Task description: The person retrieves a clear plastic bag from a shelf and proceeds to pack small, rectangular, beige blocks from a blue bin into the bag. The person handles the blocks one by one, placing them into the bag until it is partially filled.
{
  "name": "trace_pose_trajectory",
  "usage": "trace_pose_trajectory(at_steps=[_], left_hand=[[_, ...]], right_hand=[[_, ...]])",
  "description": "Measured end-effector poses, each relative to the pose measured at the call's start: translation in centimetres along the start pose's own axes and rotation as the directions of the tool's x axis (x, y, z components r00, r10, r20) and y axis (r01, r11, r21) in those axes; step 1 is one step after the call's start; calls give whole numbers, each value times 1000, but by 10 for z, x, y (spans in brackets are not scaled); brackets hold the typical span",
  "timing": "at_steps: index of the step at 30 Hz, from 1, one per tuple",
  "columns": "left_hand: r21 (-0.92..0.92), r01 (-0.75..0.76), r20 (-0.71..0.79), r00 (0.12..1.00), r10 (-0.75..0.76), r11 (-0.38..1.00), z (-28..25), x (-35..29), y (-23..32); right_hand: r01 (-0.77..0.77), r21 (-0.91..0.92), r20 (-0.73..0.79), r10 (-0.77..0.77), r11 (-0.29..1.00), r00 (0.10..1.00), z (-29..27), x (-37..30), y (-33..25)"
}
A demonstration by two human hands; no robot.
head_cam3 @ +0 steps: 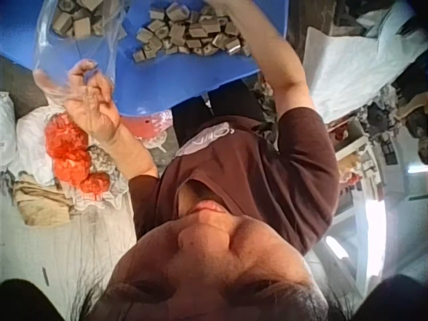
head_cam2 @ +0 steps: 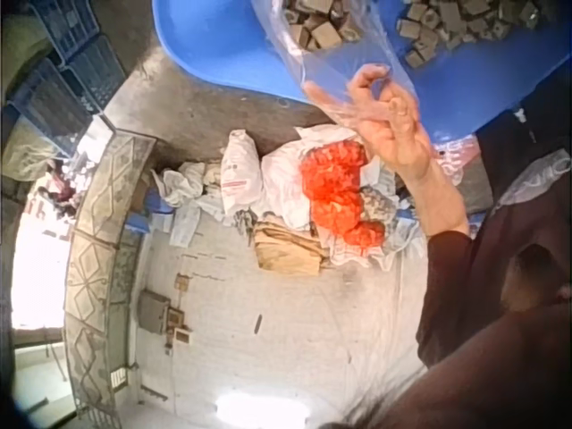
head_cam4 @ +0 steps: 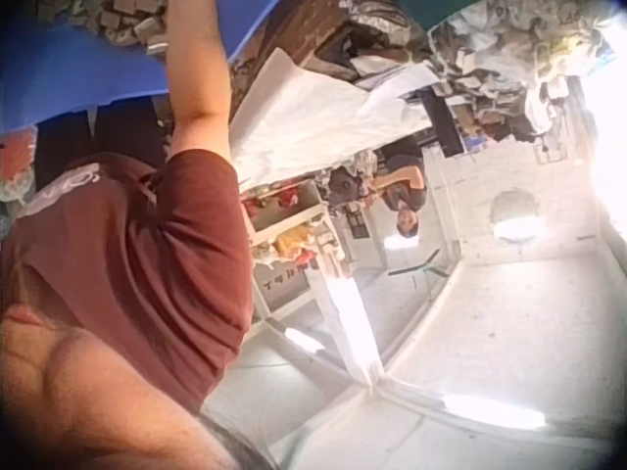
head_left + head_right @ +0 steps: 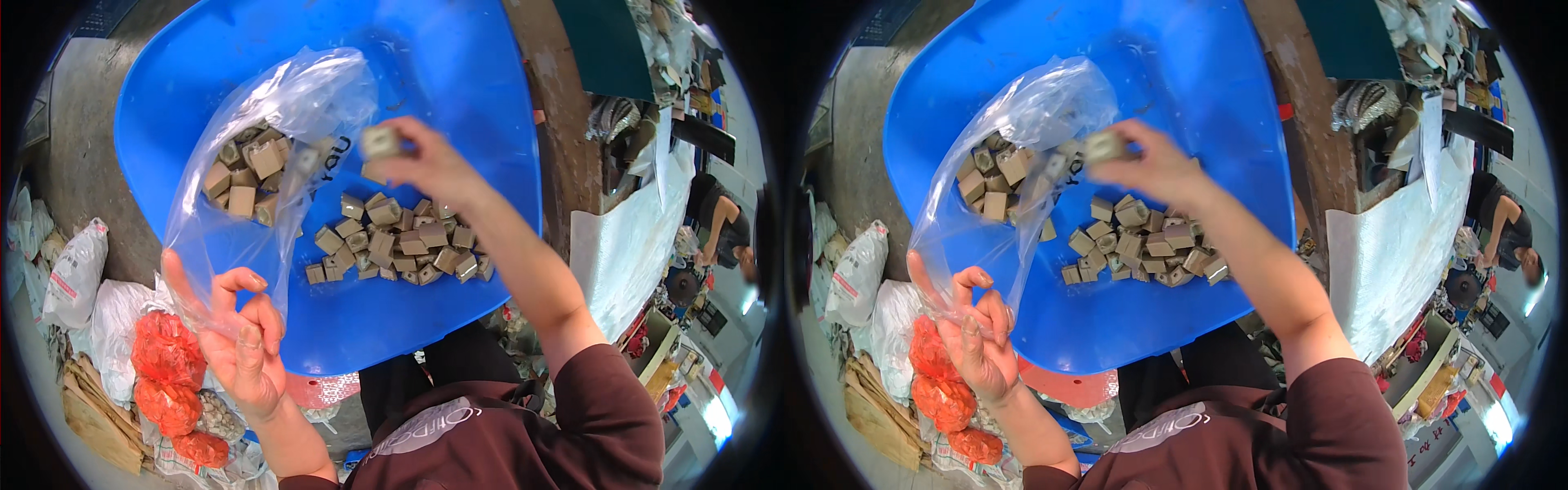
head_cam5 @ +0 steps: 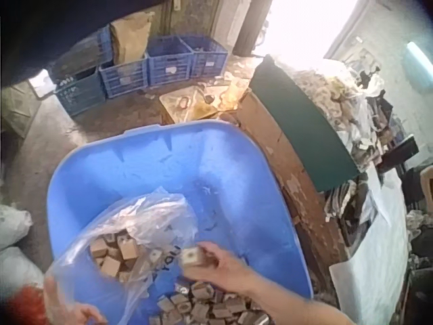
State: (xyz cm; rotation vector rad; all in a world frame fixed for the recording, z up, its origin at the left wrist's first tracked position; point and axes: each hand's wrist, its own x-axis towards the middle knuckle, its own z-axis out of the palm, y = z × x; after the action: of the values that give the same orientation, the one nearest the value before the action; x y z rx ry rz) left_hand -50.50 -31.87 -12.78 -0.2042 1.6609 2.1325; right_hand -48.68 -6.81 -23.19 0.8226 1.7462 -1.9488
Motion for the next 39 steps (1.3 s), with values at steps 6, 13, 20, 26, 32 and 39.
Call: trace_pose_trajectory(at_steps=[6, 13, 20, 26, 32, 39], left_hand=[[15, -2, 27, 1000, 2, 1000, 11, 3, 2], [-2, 8, 32, 999, -8, 1000, 10, 0, 0], [2, 9, 41, 999, -9, 1000, 5, -1, -2], [7, 32, 21, 999, -33, 999, 6, -4, -1], [41, 6, 32, 999, -8, 999, 6, -4, -2], [12, 6, 23, 1000, -7, 1000, 3, -4, -2]], right_hand=[[429, -202, 42, -429, 881, 902, 86, -19, -20], [-249, -902, -339, -222, 352, 914, -15, -9, 64], [-226, -839, -313, -100, 495, 945, -41, 7, 113], [58, 8, -99, -57, 998, 993, -3, -6, 20], [429, -337, 94, -423, 838, 901, 63, -27, -35], [28, -992, 55, 216, 126, 975, -37, -30, 53]])
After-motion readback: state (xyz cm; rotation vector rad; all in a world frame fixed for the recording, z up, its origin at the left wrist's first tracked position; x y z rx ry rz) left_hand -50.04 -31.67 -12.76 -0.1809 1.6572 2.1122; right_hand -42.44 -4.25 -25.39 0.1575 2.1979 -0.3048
